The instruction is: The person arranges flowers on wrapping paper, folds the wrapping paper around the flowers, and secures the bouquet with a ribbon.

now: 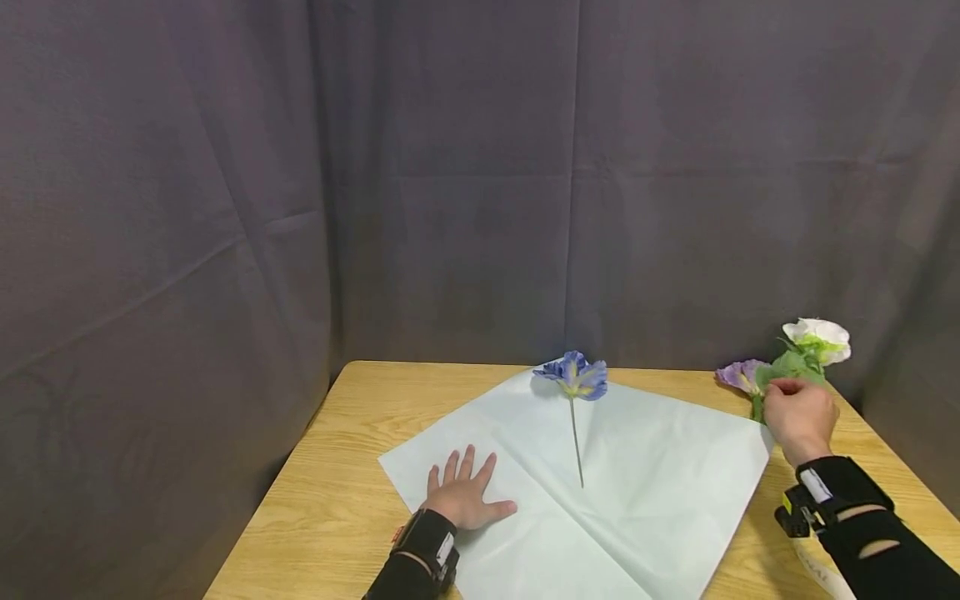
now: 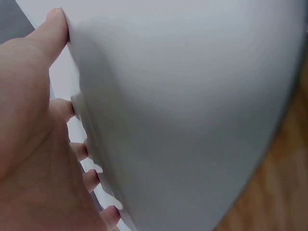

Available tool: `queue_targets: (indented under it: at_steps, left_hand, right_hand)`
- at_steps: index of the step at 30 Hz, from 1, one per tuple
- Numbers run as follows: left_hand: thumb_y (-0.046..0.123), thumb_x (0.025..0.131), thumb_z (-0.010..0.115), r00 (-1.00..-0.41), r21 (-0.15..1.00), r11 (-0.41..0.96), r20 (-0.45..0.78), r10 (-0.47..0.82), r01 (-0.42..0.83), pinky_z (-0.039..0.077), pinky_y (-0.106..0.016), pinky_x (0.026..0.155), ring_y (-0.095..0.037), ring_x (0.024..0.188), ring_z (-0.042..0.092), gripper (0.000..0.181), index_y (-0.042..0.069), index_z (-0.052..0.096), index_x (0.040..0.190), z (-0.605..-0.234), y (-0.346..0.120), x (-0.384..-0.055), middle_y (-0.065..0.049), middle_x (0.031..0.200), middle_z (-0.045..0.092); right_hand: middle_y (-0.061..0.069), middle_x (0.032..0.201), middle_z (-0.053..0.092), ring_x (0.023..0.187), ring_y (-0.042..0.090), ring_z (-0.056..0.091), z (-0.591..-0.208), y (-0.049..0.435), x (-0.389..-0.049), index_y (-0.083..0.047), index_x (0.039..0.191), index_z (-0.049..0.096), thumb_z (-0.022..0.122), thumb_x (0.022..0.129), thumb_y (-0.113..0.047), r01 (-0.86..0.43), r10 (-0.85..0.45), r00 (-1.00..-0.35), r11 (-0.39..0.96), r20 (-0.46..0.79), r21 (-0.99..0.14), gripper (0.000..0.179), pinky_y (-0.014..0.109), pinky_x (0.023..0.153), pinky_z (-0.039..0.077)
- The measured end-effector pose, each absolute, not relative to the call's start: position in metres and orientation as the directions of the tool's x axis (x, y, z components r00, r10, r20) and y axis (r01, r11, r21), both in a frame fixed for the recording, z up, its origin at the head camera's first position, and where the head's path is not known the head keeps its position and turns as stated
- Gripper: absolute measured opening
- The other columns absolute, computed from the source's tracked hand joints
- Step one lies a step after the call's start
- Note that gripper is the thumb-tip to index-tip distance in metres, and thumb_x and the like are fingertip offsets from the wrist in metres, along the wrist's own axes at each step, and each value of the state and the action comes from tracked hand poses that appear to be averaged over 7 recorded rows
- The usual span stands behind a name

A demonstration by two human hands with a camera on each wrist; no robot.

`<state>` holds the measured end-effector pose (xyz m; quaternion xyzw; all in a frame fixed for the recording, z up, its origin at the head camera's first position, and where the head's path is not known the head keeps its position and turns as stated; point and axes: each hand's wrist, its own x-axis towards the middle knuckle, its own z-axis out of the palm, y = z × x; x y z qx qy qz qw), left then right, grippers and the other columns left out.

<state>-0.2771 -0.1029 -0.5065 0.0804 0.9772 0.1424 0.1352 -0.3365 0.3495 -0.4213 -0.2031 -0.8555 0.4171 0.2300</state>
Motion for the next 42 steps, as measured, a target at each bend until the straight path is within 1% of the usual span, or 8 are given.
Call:
queue_targets:
  at_steps: [4,11,13,19,22,26,36,42]
  left_hand:
    - [0.073,0.093,0.051,-0.949,0.303,0.945,-0.242,0.202,0.124,0.007,-0.066,0.119,-0.042,0.154,0.009,0.089,0.024,0.027,0.163,-0.508,-0.100,-0.276,-0.016,0.169,0.013]
    - [0.073,0.093,0.052,-0.949,0.304,0.945,-0.243,0.198,0.120,0.007,-0.066,0.119,-0.041,0.154,0.009,0.089,0.024,0.027,0.163,-0.508,-0.098,-0.273,-0.015,0.169,0.013]
    - [0.073,0.093,0.050,-0.948,0.308,0.945,-0.250,0.194,0.112,0.005,-0.065,0.120,-0.040,0.154,0.007,0.090,0.024,0.025,0.163,-0.508,-0.100,-0.274,-0.015,0.169,0.011]
    - [0.078,0.091,0.046,-0.949,0.297,0.948,-0.252,0.190,0.111,0.001,-0.065,0.120,-0.039,0.155,0.002,0.093,0.027,0.022,0.164,-0.516,-0.104,-0.279,-0.014,0.170,0.007]
    - [0.078,0.091,0.048,-0.949,0.294,0.950,-0.254,0.187,0.108,0.002,-0.065,0.120,-0.039,0.155,0.004,0.092,0.027,0.023,0.164,-0.518,-0.105,-0.279,-0.013,0.170,0.008]
    - [0.075,0.091,0.051,-0.949,0.306,0.946,-0.252,0.190,0.108,0.004,-0.065,0.119,-0.040,0.155,0.007,0.091,0.024,0.027,0.163,-0.514,-0.104,-0.278,-0.014,0.169,0.012]
    - [0.085,0.086,0.043,-0.951,0.313,0.944,-0.246,0.185,0.103,0.000,-0.065,0.119,-0.038,0.155,0.001,0.098,0.030,0.021,0.164,-0.537,-0.105,-0.290,-0.012,0.171,0.006]
    - [0.081,0.088,0.048,-0.948,0.313,0.946,-0.267,0.174,0.086,0.002,-0.065,0.120,-0.038,0.155,0.003,0.095,0.030,0.023,0.163,-0.527,-0.103,-0.283,-0.011,0.170,0.008]
  right_hand:
    - [0.032,0.114,0.060,0.102,0.042,0.053,-0.411,0.353,-0.335,0.014,0.122,0.063,0.052,0.101,-0.014,0.149,0.530,-0.812,0.592,0.243,-0.792,0.036,0.037,0.066,0.038]
    - [0.031,0.125,0.056,0.129,0.048,0.039,-0.391,0.359,-0.331,0.011,0.127,0.062,0.052,0.103,-0.016,0.099,0.528,-0.799,0.590,0.289,-0.801,0.038,0.059,0.097,0.029]
    - [0.031,0.126,0.056,0.131,0.049,0.037,-0.388,0.356,-0.331,0.011,0.126,0.062,0.052,0.103,-0.017,0.074,0.504,-0.806,0.606,0.311,-0.792,0.038,0.060,0.099,0.028]
    - [0.031,0.116,0.061,0.108,0.045,0.051,-0.389,0.335,-0.334,0.012,0.120,0.066,0.055,0.103,-0.016,0.001,0.388,-0.847,0.684,0.363,-0.730,0.034,0.041,0.073,0.035]
    - [0.030,0.108,0.064,0.082,0.030,0.062,-0.392,0.320,-0.336,0.012,0.115,0.067,0.058,0.101,-0.014,-0.060,0.319,-0.863,0.705,0.391,-0.707,0.031,0.030,0.064,0.045]
    - [0.028,0.099,0.068,0.051,0.012,0.061,-0.398,0.298,-0.336,0.011,0.113,0.068,0.060,0.101,-0.012,-0.126,0.249,-0.880,0.699,0.405,-0.703,0.027,0.024,0.046,0.051]
    - [0.022,0.085,0.067,0.051,0.017,0.063,-0.415,0.246,-0.336,0.010,0.111,0.068,0.061,0.100,-0.008,-0.227,0.089,-0.918,0.681,0.386,-0.696,0.022,0.028,0.047,0.053]
    - [0.022,0.091,0.068,0.059,0.016,0.065,-0.423,0.222,-0.336,0.009,0.110,0.069,0.063,0.098,-0.005,-0.281,0.007,-0.927,0.647,0.374,-0.709,0.020,0.028,0.049,0.055]
